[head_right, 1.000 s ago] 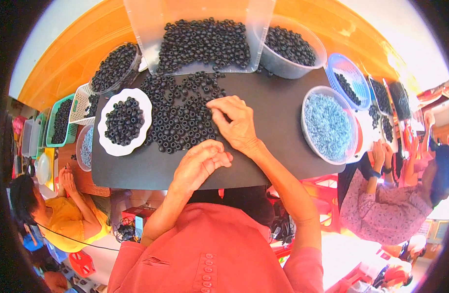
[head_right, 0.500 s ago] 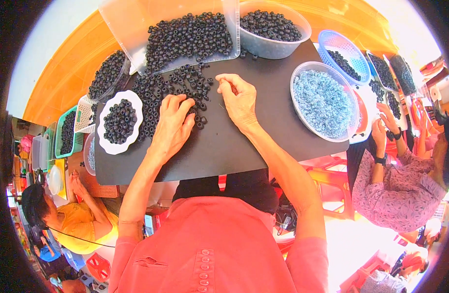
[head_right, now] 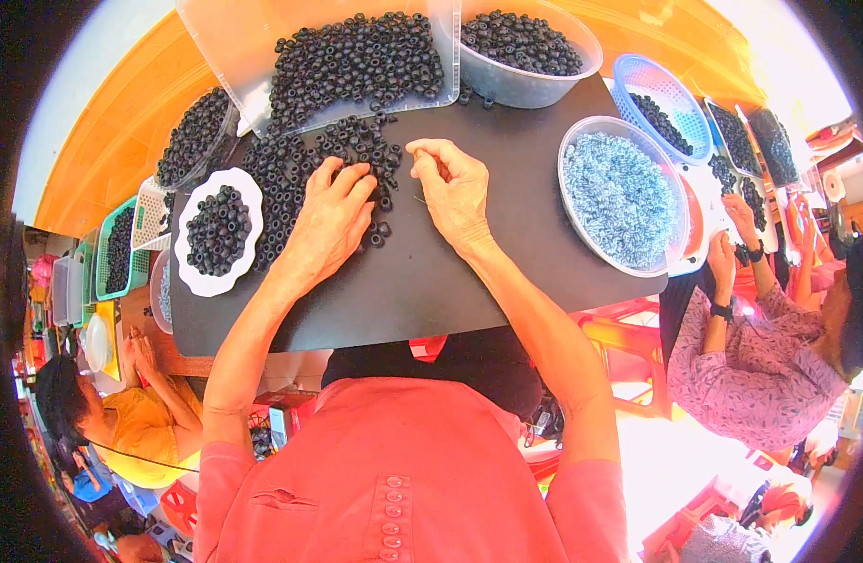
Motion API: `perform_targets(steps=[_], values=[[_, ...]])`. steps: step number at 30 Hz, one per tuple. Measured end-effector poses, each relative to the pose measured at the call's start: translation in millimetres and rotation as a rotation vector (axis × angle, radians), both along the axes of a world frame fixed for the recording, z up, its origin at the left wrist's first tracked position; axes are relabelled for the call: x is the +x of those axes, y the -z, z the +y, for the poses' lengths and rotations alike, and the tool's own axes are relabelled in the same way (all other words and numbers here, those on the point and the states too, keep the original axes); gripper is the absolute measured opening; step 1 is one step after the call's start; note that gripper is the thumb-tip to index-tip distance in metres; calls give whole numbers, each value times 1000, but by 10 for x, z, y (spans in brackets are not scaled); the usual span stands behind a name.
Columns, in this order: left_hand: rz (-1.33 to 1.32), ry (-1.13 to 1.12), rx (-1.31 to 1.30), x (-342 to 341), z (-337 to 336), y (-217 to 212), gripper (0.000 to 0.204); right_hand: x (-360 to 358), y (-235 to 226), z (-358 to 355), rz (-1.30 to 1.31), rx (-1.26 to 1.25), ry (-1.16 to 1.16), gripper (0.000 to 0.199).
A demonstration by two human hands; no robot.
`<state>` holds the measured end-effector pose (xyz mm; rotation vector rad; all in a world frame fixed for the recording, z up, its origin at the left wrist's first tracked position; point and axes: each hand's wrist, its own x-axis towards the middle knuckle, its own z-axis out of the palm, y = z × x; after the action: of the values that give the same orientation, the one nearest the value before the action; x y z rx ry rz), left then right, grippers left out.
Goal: The person assembles small components by picking up springs and black plastic pieces from the table and inserting the springs into the plastic pieces by hand.
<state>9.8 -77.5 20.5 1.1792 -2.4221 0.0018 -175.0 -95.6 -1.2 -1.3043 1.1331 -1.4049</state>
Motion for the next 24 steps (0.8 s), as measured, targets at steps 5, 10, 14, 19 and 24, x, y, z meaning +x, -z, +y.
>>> perform_targets(steps=[5, 10, 14, 19, 24], values=[[60, 28, 67, -31, 203, -92, 37, -42, 3, 1, 45, 14, 11, 15], [70, 125, 166, -178, 324, -8, 38, -7, 6, -20, 29, -5, 11, 15], [9, 136, 149, -37, 368, -11, 37, -33, 40, -112, 191, -1, 56, 19], [65, 86, 162, 41, 548, -54, 36, 32, -91, -346, 518, -134, -67, 27], [253, 49, 202, -29, 747, -62, 35, 6, -119, -477, 730, -193, -216, 22]])
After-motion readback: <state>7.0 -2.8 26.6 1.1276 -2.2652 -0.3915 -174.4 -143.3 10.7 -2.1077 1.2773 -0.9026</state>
